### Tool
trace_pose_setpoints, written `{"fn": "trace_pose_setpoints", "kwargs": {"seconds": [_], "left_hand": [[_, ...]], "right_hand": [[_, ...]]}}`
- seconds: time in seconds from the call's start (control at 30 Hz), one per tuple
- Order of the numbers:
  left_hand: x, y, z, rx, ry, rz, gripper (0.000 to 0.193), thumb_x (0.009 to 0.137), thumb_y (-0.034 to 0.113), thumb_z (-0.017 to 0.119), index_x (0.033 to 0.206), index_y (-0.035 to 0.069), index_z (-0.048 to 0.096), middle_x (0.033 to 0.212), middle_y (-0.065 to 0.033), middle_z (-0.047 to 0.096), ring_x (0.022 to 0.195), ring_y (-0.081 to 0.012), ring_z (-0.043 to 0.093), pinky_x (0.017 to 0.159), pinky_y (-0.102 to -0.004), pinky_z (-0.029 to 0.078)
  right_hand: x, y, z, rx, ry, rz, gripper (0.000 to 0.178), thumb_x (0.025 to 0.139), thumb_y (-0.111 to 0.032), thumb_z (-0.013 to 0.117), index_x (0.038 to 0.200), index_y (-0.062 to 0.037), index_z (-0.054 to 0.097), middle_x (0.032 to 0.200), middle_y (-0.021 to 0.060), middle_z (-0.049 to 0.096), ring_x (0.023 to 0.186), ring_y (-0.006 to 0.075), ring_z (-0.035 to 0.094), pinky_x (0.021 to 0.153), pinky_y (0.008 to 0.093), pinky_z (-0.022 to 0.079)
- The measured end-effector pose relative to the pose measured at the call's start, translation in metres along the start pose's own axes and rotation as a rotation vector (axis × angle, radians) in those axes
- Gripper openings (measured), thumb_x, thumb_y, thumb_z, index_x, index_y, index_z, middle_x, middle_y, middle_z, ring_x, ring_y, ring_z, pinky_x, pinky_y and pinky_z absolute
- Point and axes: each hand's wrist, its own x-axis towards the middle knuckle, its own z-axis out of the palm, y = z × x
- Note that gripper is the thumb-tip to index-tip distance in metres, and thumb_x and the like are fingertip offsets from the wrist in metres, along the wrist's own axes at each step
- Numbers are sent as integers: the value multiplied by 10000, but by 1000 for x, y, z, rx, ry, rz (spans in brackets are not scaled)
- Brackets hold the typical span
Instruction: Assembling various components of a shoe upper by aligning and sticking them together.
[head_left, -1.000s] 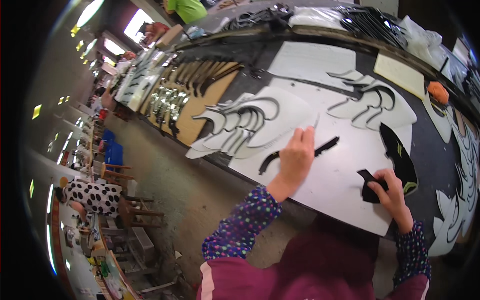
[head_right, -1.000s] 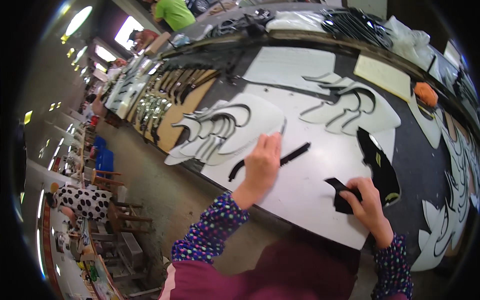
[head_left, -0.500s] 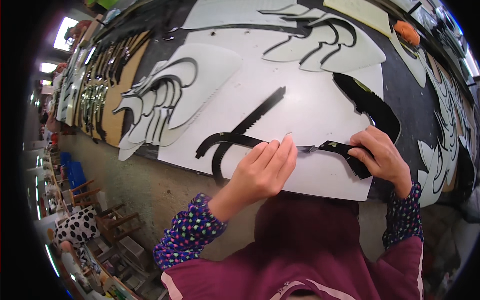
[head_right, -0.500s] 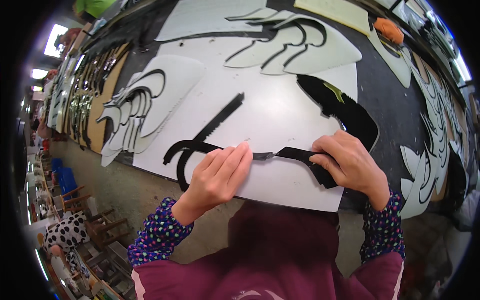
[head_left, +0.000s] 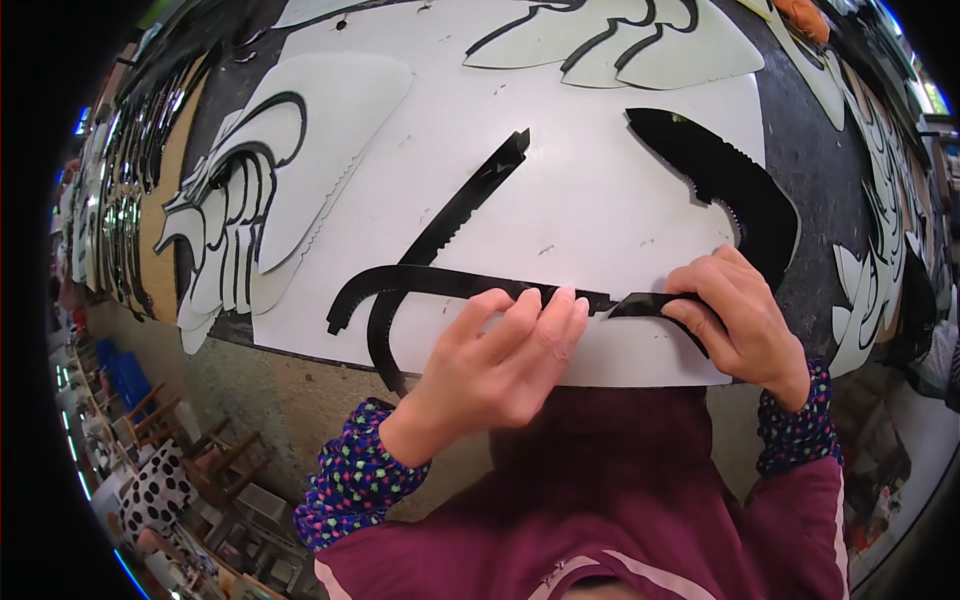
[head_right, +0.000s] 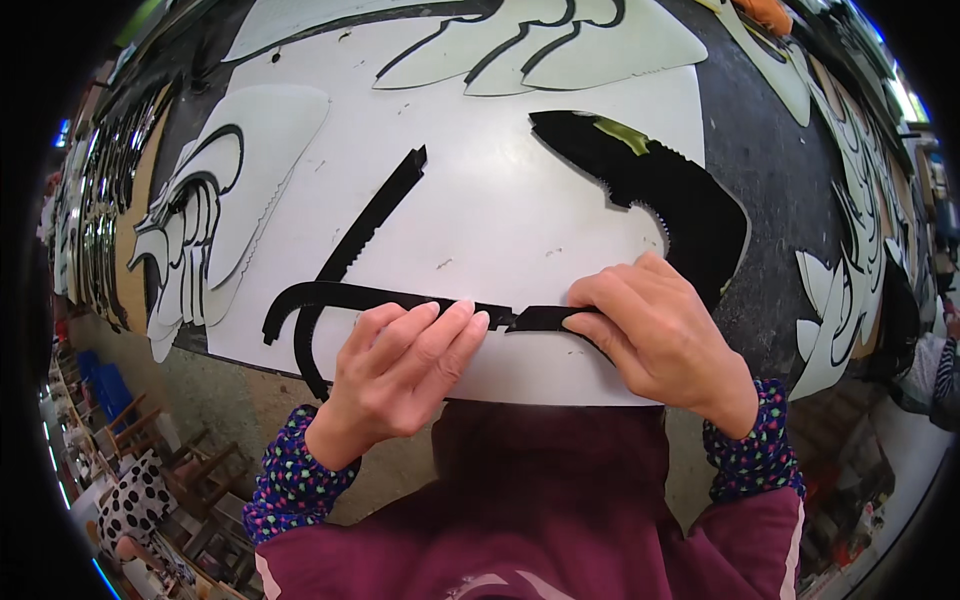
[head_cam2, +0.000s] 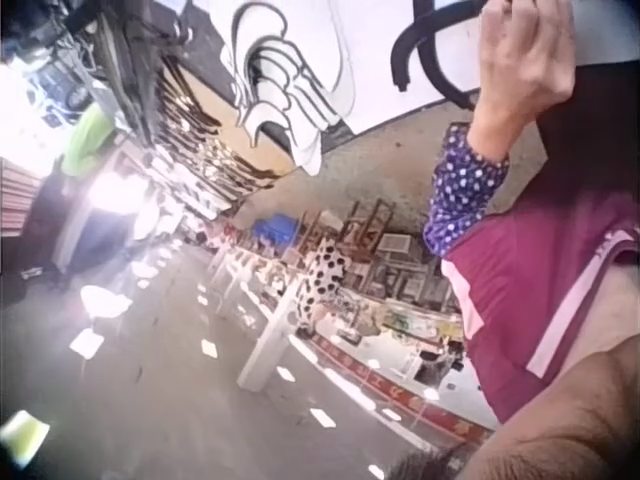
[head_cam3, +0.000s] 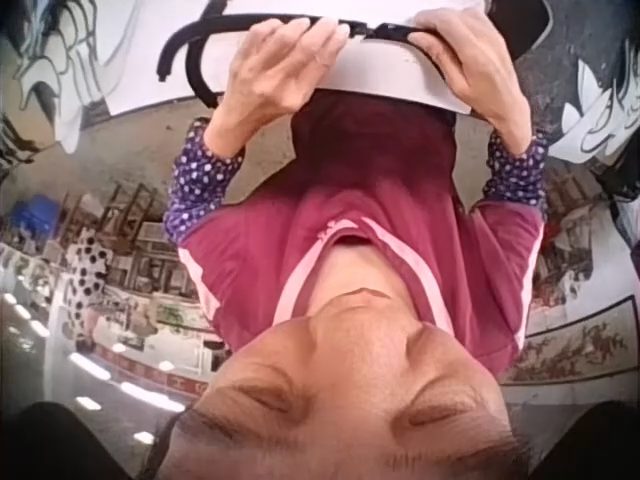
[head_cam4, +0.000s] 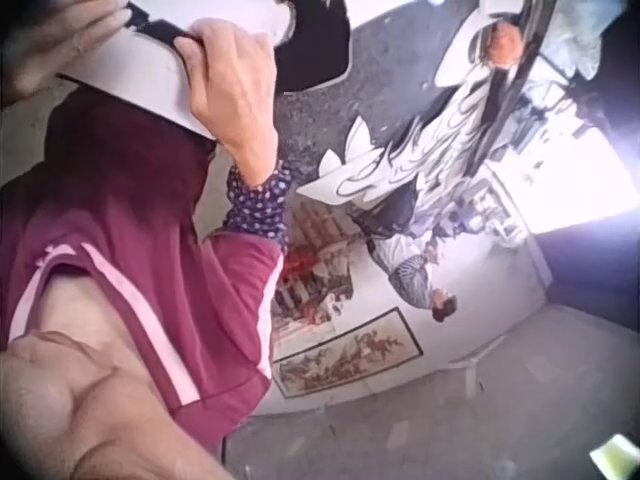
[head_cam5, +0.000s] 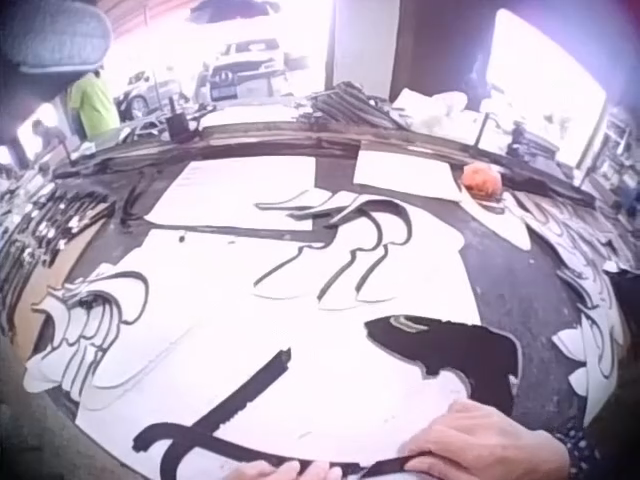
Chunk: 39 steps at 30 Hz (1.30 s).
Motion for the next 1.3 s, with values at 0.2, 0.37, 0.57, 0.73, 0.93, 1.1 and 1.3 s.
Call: {"fn": "trace_pose_setpoints", "kwargs": {"seconds": [0.2,0.37,0.57,0.73,0.93,1.1,1.3], "left_hand": [[5,1,4,-26,47,-6,268,776,30,679,1038,7,734,1072,-98,698,894,-197,620,705,-314,507],[5,-2,6,-98,62,-8,254,776,20,682,1024,3,731,1061,-97,703,883,-197,620,699,-308,512],[4,-3,5,-75,60,-6,251,776,29,685,1021,22,737,1075,-78,712,890,-178,624,707,-293,510],[4,-3,4,-70,58,-2,246,772,29,685,1012,28,743,1061,-70,717,892,-169,626,711,-288,509],[3,-4,5,-69,60,-1,254,756,23,692,1003,27,751,1052,-71,722,887,-171,631,711,-289,515],[3,-3,5,-70,59,-3,256,752,21,696,1002,27,754,1053,-70,726,889,-169,632,710,-287,518],[4,-4,5,-72,60,-5,251,757,24,695,1001,29,755,1052,-69,726,894,-169,631,715,-286,517]], "right_hand": [[1,-1,9,26,99,-12,123,858,-69,703,958,-56,631,802,66,595,668,255,502,655,341,396],[4,-5,11,15,70,2,118,859,-68,703,949,-60,628,798,62,592,656,248,492,649,337,389],[8,-7,14,-31,65,13,98,869,-75,697,913,-62,611,783,58,584,641,243,490,640,339,377],[9,-8,13,-42,48,27,83,879,-76,686,892,-62,604,776,56,577,641,242,493,636,335,372],[10,-8,13,-19,51,53,65,890,-69,667,880,-62,604,782,57,575,644,247,491,640,336,381],[10,-7,14,-13,46,69,59,893,-64,662,882,-63,604,793,57,578,650,251,488,644,338,385],[10,-7,12,-16,41,83,57,894,-69,660,882,-64,604,797,58,582,654,256,488,651,341,383]]}}
